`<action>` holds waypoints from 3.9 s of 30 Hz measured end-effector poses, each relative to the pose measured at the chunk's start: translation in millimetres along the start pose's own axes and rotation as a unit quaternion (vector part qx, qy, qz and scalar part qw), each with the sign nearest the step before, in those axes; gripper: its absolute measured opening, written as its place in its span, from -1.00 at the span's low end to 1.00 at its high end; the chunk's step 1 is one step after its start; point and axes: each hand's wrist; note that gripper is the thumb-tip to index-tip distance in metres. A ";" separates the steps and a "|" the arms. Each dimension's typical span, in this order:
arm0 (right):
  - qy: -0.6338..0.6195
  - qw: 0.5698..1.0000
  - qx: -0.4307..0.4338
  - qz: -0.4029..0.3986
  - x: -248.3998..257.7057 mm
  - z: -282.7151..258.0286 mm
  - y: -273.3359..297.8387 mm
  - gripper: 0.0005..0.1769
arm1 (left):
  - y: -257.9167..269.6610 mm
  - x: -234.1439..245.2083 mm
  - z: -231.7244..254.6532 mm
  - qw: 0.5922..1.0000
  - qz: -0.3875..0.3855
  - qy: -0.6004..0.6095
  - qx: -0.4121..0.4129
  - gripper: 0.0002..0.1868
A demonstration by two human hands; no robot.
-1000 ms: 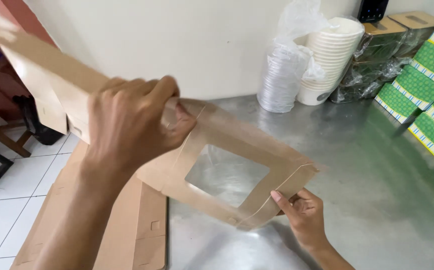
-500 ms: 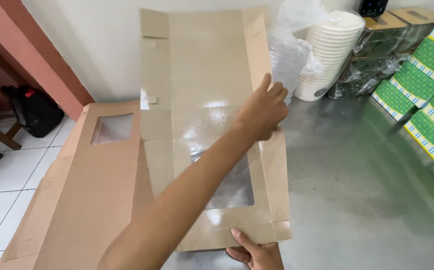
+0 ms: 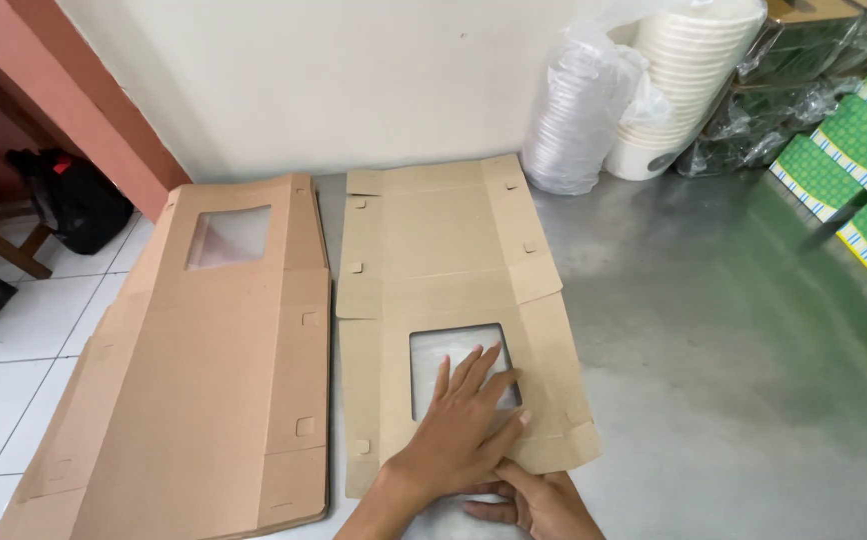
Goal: Assembling cardboard boxes by folding flaps and tabs
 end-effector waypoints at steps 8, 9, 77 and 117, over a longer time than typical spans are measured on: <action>0.161 0.974 -0.099 -0.123 64.4 -17.0 12.6 -0.78 | 74.9 -77.0 -24.2 0.958 0.244 -0.075 -0.133 -0.69; 0.212 0.967 -0.117 -0.074 60.6 -23.8 22.2 -0.73 | 77.5 -87.2 -35.6 0.949 0.253 -0.129 -0.134 -0.67; 0.713 0.577 0.191 -0.350 54.6 -126.9 -41.5 -0.61 | 8.2 -34.2 -36.4 0.960 0.055 -0.004 -0.275 -0.86; 0.853 0.433 0.216 -0.197 107.4 -70.5 -57.7 -0.30 | 139.2 -102.8 -24.3 0.775 0.517 -0.138 0.337 -0.50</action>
Point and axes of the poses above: each hand's wrist, its own y-axis away from the middle knuckle, its own x-axis out of the back of the hand, z = x × y, and after that the axes turned 9 degrees about -z, right-handed
